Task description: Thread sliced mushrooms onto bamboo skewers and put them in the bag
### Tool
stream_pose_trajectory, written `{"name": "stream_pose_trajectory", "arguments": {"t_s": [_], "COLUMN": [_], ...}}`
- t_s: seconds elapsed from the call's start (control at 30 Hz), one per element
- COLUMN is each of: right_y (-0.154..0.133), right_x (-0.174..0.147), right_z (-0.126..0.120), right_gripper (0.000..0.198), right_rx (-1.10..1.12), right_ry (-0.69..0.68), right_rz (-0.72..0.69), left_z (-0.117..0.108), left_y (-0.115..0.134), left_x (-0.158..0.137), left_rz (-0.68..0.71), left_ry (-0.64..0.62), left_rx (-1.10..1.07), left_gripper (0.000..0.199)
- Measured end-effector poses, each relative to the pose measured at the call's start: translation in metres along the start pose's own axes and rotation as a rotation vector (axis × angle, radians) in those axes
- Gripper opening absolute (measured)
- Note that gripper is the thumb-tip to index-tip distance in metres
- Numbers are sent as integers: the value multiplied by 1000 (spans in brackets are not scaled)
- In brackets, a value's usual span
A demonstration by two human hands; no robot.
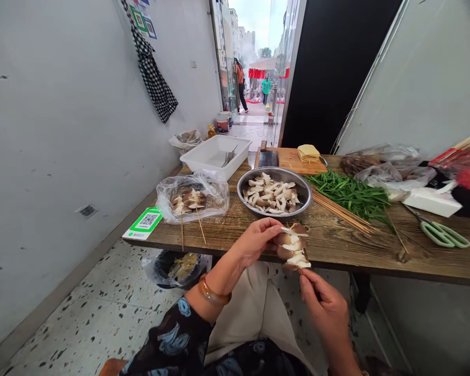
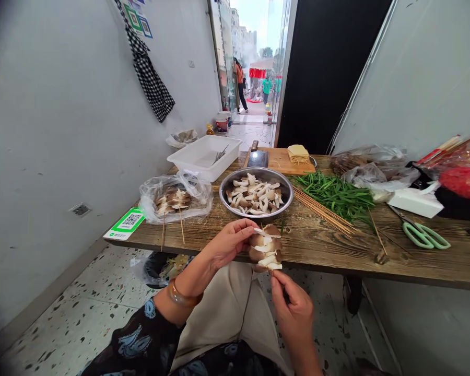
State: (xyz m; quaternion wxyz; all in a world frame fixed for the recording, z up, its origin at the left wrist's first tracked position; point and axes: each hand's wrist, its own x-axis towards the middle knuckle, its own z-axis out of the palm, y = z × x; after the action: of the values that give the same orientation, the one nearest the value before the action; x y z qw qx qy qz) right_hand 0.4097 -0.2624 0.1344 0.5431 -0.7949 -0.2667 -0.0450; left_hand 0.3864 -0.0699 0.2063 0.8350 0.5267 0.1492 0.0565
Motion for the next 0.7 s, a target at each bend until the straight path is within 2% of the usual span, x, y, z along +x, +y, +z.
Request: {"name": "stream_pose_trajectory", "arguments": {"t_s": [0.17,0.27,0.37,0.5,0.57,0.7], "right_y": [-1,-2,-3,-4,-5,-6], "right_x": [0,1,1,2,3,3], "right_z": [2,2,2,5,7,12], "right_gripper": [24,23,25,26,24,29], "right_rx": [6,17,40,101,154,431], "right_ry": [-9,-8,-43,-93,-105,-229], "right_rz": [-128,-120,-40,49,88,308], "left_z": [0,2,3,1,1,1], "left_y": [-1,0,1,-2,-5,-10], "left_x": [-2,-2,-3,-3,-2,1], "left_rz": [-23,-26,23,32,18,2], "left_ry": [72,127,151,61,61,137], "left_rx": [18,70,105,31,11,-40], "left_gripper": [38,30,28,39,37,34]}}
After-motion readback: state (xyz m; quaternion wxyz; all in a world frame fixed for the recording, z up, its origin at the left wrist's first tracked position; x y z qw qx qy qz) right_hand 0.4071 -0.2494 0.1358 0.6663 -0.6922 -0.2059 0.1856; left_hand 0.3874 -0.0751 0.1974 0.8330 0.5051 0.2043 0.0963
